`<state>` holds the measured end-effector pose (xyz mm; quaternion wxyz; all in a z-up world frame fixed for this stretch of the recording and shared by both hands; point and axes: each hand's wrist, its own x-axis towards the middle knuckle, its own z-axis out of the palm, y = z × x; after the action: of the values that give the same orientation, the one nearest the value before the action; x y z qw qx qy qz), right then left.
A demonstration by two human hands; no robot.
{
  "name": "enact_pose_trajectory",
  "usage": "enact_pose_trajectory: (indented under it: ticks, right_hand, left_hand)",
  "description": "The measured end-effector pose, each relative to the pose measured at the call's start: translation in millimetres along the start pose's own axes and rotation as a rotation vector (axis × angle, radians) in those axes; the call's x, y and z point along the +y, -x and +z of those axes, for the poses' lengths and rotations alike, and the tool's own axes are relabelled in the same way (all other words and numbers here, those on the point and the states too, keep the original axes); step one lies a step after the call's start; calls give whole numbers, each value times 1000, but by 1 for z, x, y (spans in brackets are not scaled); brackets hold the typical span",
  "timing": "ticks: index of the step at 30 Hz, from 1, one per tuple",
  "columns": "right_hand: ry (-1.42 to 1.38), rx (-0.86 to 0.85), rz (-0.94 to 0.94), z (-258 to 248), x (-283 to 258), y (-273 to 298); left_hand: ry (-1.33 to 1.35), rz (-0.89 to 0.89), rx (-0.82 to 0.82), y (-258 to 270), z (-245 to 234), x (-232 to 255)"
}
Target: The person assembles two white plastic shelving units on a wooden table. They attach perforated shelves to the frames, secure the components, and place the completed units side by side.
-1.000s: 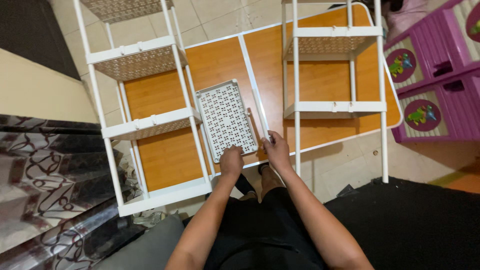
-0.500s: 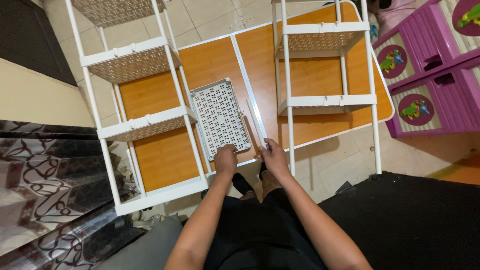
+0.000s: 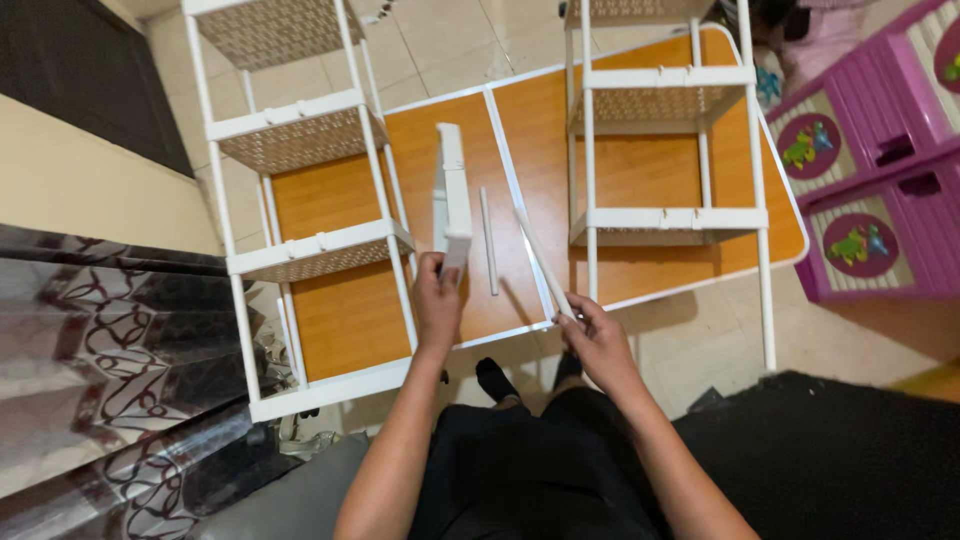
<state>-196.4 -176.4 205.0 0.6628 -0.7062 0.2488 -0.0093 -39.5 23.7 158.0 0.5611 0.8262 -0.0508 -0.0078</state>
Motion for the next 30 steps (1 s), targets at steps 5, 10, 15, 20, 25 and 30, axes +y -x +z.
enact_pose_trajectory:
  ticks: [5, 10, 15, 20, 25, 30]
  right_hand:
    - [123, -109, -68, -20, -40, 8]
    - [200, -172, -394, -41, -74, 12]
    - [388, -175, -225, -70, -105, 27]
    - [496, -284, -406, -101, -134, 41]
    - [546, -326, -417, -118, -153, 49]
    - [569, -347, -515, -129, -161, 52]
  left_hand:
    - [158, 36, 6, -6, -25, 30]
    - [325, 94, 6, -1, -38, 66]
    - [610, 71, -20, -2, -55, 116]
    - [754, 131, 19, 9, -58, 165]
    - [779, 160, 59, 20, -49, 197]
    - [745, 190, 80, 33, -36, 211]
